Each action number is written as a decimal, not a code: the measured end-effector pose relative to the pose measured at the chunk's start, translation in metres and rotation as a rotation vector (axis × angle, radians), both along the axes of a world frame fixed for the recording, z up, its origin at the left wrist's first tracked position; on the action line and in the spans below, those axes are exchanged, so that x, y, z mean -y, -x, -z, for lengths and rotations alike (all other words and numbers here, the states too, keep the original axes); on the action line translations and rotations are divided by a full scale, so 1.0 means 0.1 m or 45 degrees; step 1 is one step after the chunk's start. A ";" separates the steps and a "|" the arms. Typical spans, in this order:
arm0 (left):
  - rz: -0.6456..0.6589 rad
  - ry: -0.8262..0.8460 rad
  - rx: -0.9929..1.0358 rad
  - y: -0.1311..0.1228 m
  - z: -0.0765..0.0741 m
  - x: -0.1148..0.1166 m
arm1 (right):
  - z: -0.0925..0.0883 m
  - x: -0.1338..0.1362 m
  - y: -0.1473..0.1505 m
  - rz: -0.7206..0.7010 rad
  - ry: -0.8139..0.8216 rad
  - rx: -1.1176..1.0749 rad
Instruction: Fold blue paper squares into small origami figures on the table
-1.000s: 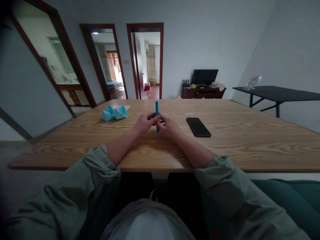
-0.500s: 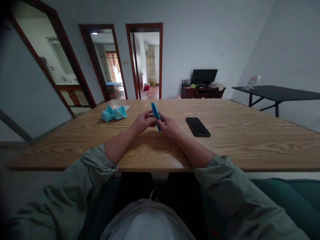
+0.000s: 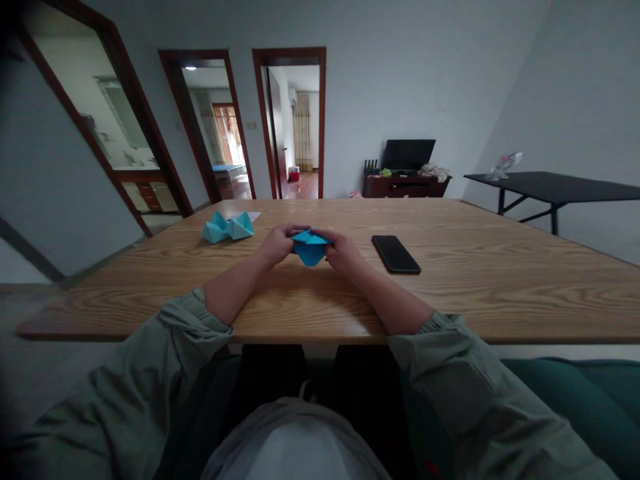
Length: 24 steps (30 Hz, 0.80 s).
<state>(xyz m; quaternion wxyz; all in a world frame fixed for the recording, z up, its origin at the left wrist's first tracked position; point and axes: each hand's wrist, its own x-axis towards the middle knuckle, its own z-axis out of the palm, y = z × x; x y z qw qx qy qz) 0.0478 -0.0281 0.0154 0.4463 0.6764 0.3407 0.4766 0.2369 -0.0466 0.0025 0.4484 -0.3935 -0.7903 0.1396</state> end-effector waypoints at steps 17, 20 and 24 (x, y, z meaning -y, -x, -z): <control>0.193 0.254 -0.044 0.11 -0.02 0.03 | -0.11 0.12 -0.03 -0.246 0.243 -0.249; 0.135 0.109 -0.101 0.10 0.01 -0.01 | -0.07 0.05 -0.01 -0.163 0.234 -0.217; 0.082 -0.089 -0.242 0.08 0.04 -0.01 | -0.01 -0.01 -0.01 -0.113 0.120 -0.072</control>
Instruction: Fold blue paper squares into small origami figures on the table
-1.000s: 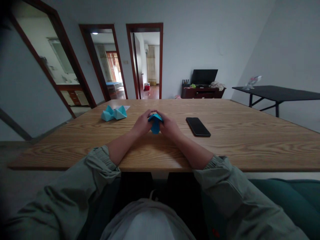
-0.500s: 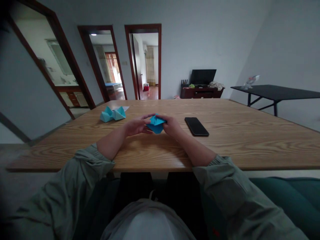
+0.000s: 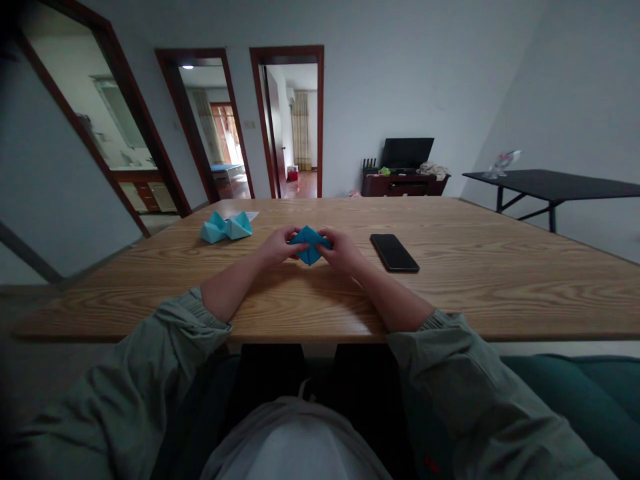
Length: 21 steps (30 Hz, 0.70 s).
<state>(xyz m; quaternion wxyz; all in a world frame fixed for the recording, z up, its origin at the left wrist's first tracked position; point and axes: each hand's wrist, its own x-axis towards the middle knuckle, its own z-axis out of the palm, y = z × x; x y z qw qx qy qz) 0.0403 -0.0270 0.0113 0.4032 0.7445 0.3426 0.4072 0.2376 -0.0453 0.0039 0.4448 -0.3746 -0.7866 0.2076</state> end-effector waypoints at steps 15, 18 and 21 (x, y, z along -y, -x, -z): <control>-0.097 -0.418 -0.262 -0.16 -0.05 0.13 | -0.14 0.12 0.14 0.010 0.045 -0.170; -0.186 -0.402 -0.196 -0.15 -0.04 0.11 | -0.15 0.12 0.11 0.043 0.014 -0.099; -0.192 -0.344 -0.067 -0.12 -0.04 0.10 | -0.16 0.12 0.07 0.151 -0.054 0.018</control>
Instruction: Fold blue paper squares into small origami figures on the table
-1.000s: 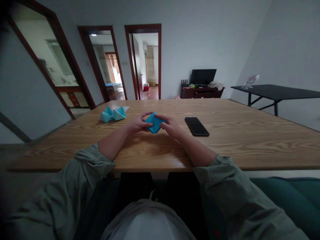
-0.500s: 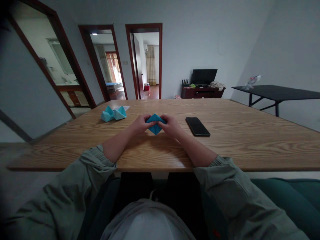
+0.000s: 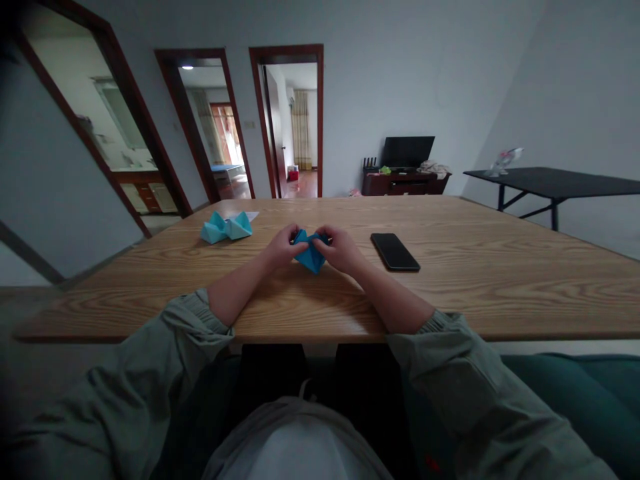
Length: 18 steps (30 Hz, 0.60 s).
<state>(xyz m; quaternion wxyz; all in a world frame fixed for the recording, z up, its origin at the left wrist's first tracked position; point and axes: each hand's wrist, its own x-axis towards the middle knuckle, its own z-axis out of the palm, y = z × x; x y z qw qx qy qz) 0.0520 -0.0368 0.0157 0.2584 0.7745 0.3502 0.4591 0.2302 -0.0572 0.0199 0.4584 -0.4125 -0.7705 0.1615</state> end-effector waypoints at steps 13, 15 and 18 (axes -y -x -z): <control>-0.045 0.019 -0.405 0.16 -0.01 -0.06 | 0.07 -0.04 -0.09 0.092 -0.174 0.419; -0.005 0.024 -0.480 0.16 -0.02 -0.05 | 0.08 -0.05 -0.10 0.083 -0.165 0.439; -0.003 0.004 -0.589 0.16 -0.05 0.01 | 0.10 -0.05 -0.10 0.106 -0.127 0.451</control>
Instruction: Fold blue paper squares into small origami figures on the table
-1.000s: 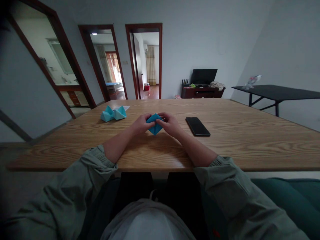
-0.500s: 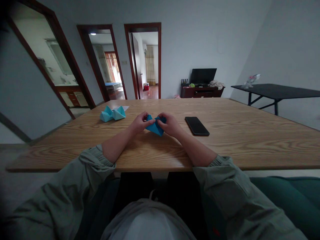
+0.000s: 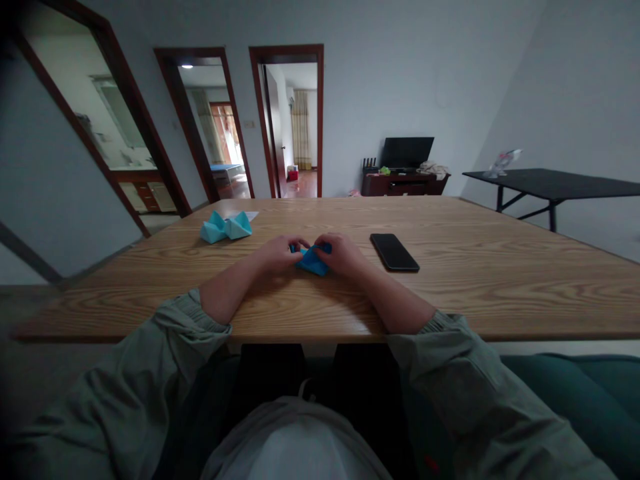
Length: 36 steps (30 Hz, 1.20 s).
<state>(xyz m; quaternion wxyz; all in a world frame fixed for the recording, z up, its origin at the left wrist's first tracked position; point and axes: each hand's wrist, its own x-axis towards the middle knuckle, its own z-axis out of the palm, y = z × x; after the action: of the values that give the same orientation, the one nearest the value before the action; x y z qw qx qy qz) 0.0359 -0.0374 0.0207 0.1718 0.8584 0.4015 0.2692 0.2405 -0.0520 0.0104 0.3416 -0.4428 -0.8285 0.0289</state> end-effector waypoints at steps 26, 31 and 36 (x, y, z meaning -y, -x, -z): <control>0.033 -0.052 -0.058 0.10 0.04 0.01 | -0.05 -0.04 -0.15 0.483 0.089 0.234; 0.002 -0.016 -0.093 0.14 0.02 -0.01 | -0.05 -0.06 -0.23 0.408 0.199 0.147; -0.003 0.031 -0.080 0.25 0.01 0.00 | -0.04 -0.06 -0.29 0.316 0.285 0.108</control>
<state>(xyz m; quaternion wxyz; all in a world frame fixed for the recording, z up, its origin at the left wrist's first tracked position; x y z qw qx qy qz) 0.0105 -0.0372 0.0192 0.1693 0.8638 0.4110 0.2374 0.2694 -0.0456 0.0149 0.2557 -0.5779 -0.7727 0.0598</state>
